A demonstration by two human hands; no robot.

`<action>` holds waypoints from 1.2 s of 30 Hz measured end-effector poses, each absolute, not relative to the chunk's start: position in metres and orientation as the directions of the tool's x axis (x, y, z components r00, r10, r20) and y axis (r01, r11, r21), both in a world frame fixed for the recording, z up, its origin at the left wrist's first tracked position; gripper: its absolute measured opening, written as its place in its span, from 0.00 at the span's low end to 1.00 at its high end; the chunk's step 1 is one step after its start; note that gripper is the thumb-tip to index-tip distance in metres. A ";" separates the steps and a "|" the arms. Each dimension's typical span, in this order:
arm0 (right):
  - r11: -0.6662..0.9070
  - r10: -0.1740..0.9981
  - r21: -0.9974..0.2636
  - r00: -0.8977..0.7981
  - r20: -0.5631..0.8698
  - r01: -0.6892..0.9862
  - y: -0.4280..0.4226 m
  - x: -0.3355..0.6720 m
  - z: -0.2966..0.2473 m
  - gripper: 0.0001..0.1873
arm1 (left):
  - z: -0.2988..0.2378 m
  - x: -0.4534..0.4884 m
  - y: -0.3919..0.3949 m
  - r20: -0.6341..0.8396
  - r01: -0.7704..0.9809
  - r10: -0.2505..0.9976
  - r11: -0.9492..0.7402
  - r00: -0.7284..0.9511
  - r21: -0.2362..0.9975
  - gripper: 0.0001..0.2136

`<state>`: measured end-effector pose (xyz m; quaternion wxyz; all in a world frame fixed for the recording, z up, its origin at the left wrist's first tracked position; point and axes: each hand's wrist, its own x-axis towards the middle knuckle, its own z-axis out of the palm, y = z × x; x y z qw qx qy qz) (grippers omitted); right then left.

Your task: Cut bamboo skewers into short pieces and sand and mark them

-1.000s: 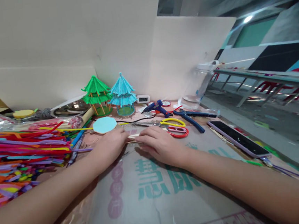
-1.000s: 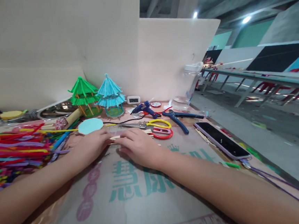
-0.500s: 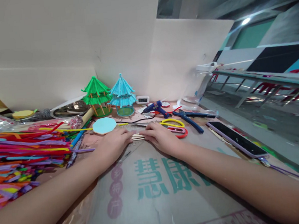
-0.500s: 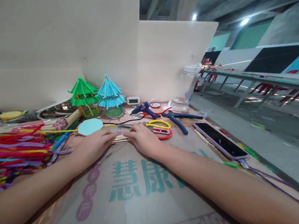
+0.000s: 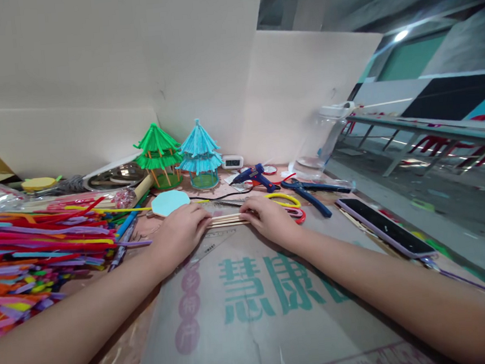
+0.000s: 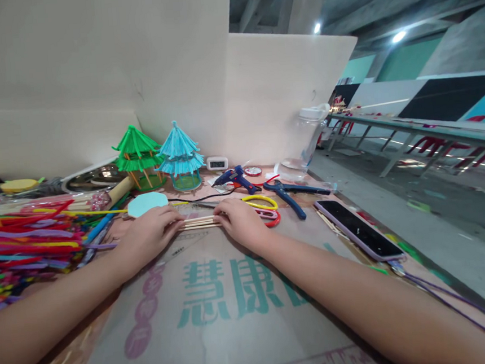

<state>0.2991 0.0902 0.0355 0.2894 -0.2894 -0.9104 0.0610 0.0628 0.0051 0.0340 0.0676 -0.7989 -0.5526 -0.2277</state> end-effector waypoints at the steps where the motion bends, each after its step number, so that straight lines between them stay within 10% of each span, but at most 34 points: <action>1: 0.824 0.564 -0.282 -0.664 0.491 0.491 0.090 0.299 0.036 0.02 | 0.033 0.063 0.005 0.439 0.913 0.853 -0.379 0.282 0.149 0.12; 19: 0.834 0.552 -0.400 -0.564 0.614 0.381 0.084 0.299 0.040 0.06 | 0.049 0.070 -0.003 0.539 0.819 0.840 -0.353 0.065 0.452 0.14; 26: 0.823 0.513 -0.528 -0.675 0.530 0.211 0.051 0.301 0.089 0.06 | 0.112 0.086 -0.031 0.553 0.431 0.826 -0.461 -0.112 0.776 0.12; 33: 0.563 0.825 -0.142 -0.542 0.163 0.814 0.113 0.375 0.143 0.15 | 0.140 0.075 -0.058 0.592 0.613 0.801 -0.425 -0.087 0.666 0.14; 36: 0.423 0.901 -0.068 -0.412 0.136 0.903 0.150 0.416 0.125 0.32 | 0.136 0.074 -0.059 0.579 0.627 0.811 -0.409 -0.083 0.663 0.17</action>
